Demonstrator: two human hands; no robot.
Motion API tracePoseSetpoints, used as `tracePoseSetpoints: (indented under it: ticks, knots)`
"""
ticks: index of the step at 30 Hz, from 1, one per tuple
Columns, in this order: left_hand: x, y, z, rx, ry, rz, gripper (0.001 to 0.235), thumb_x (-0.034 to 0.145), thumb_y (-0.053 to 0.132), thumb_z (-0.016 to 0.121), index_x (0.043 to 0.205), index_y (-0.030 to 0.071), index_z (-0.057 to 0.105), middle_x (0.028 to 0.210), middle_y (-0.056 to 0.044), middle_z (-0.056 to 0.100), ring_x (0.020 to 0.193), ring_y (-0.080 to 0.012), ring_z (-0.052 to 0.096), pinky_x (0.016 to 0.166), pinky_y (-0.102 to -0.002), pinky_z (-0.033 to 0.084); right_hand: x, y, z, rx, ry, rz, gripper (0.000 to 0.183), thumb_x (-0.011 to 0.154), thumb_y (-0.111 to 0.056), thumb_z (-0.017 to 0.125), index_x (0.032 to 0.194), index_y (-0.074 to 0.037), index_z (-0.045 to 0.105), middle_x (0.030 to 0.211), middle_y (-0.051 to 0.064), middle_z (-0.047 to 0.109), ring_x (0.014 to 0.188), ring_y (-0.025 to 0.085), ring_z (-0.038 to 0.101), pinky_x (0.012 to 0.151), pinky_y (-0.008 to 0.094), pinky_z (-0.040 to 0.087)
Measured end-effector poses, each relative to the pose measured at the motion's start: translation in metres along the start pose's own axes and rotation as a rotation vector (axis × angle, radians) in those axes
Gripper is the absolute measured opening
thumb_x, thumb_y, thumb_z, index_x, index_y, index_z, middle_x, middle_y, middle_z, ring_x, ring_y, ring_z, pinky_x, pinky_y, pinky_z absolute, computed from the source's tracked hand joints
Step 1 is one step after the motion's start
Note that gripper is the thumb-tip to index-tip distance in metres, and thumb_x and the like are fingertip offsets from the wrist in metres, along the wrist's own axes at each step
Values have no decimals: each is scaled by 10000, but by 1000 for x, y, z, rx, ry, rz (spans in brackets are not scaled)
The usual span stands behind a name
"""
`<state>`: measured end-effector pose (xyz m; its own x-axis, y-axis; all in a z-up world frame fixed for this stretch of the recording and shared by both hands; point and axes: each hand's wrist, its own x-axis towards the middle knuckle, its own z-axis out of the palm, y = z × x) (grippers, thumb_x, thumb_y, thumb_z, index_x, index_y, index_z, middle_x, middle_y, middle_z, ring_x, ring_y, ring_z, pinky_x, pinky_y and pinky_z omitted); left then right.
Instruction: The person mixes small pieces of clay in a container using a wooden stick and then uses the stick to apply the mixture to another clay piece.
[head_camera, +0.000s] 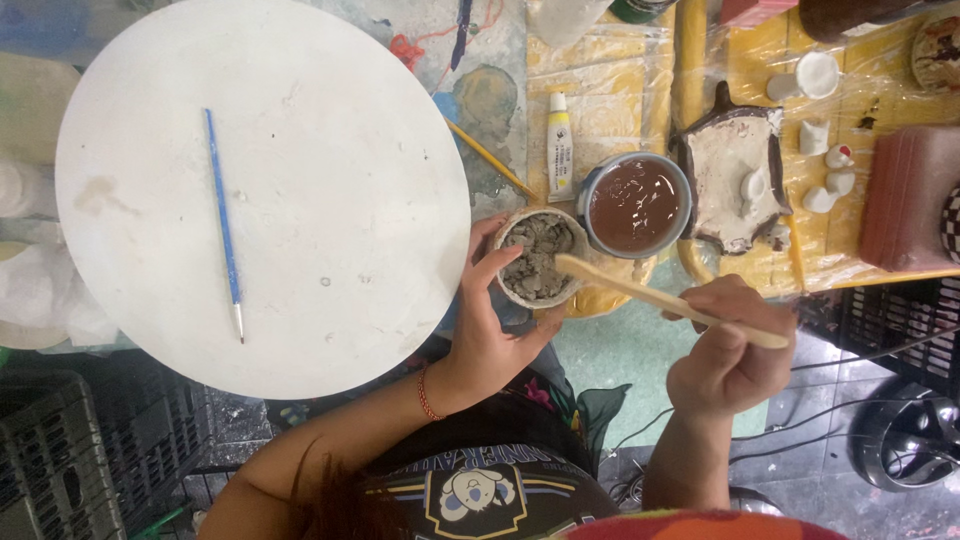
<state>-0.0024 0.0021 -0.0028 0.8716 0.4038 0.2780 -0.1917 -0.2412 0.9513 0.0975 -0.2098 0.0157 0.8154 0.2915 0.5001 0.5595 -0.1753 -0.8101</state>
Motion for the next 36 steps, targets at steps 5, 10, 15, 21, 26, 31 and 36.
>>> tracePoseSetpoints:
  ticks: [5, 10, 15, 21, 26, 31, 36]
  knots:
    - [1, 2, -1, 5, -5, 3, 810, 891, 30, 825, 1481, 120, 277, 1519, -278, 348, 1470, -422, 449, 1237, -521, 434, 5, 12, -5, -56, 134, 98, 265, 1238, -238, 429, 1221, 18, 495, 1023, 134, 650, 831, 156, 711, 679, 274, 586]
    - [2, -1, -1, 7, -1, 31, 789, 916, 28, 824, 1487, 148, 292, 1517, -255, 379, 1403, -388, 490, 1184, -476, 456, 2, 21, -3, -263, 105, 164, 268, 1239, -198, 487, 1210, 52, 578, 932, 159, 640, 696, 144, 604, 534, 230, 451]
    - [3, -2, -2, -1, -3, 34, 815, 888, 42, 846, 1478, 154, 296, 1509, -272, 365, 1429, -412, 482, 1222, -519, 437, -1, -3, -3, -111, 82, 72, 290, 1192, -264, 461, 1134, 10, 537, 935, 125, 652, 646, 94, 599, 497, 218, 429]
    - [4, 0, 0, 13, 10, 36, 818, 882, 32, 851, 1474, 159, 300, 1503, -269, 379, 1448, -420, 480, 1190, -508, 432, -4, 3, -12, -230, 161, 118, 294, 1253, -247, 472, 1182, 31, 538, 872, 127, 659, 640, 99, 546, 536, 231, 371]
    - [3, 1, -2, -7, 6, 31, 810, 906, 22, 841, 1489, 161, 295, 1504, -256, 385, 1387, -388, 500, 1176, -490, 455, -1, 18, -10, -196, 109, 101, 257, 1260, -189, 447, 1225, 50, 535, 985, 185, 672, 799, 177, 686, 590, 279, 501]
    - [3, -1, -3, -41, -7, 11, 831, 879, 22, 850, 1480, 154, 291, 1515, -266, 364, 1402, -414, 467, 1181, -501, 428, -3, 1, -11, -100, 22, -131, 221, 1190, -230, 443, 1106, -33, 497, 806, 90, 681, 577, 61, 600, 489, 214, 384]
    - [1, -1, -1, 16, -10, -3, 893, 848, 30, 878, 1500, 129, 275, 1554, -282, 324, 1503, -450, 400, 1261, -532, 394, -2, -12, -13, -274, 7, -20, 283, 1182, -265, 441, 1102, -11, 537, 773, 109, 680, 605, 81, 551, 487, 217, 336]
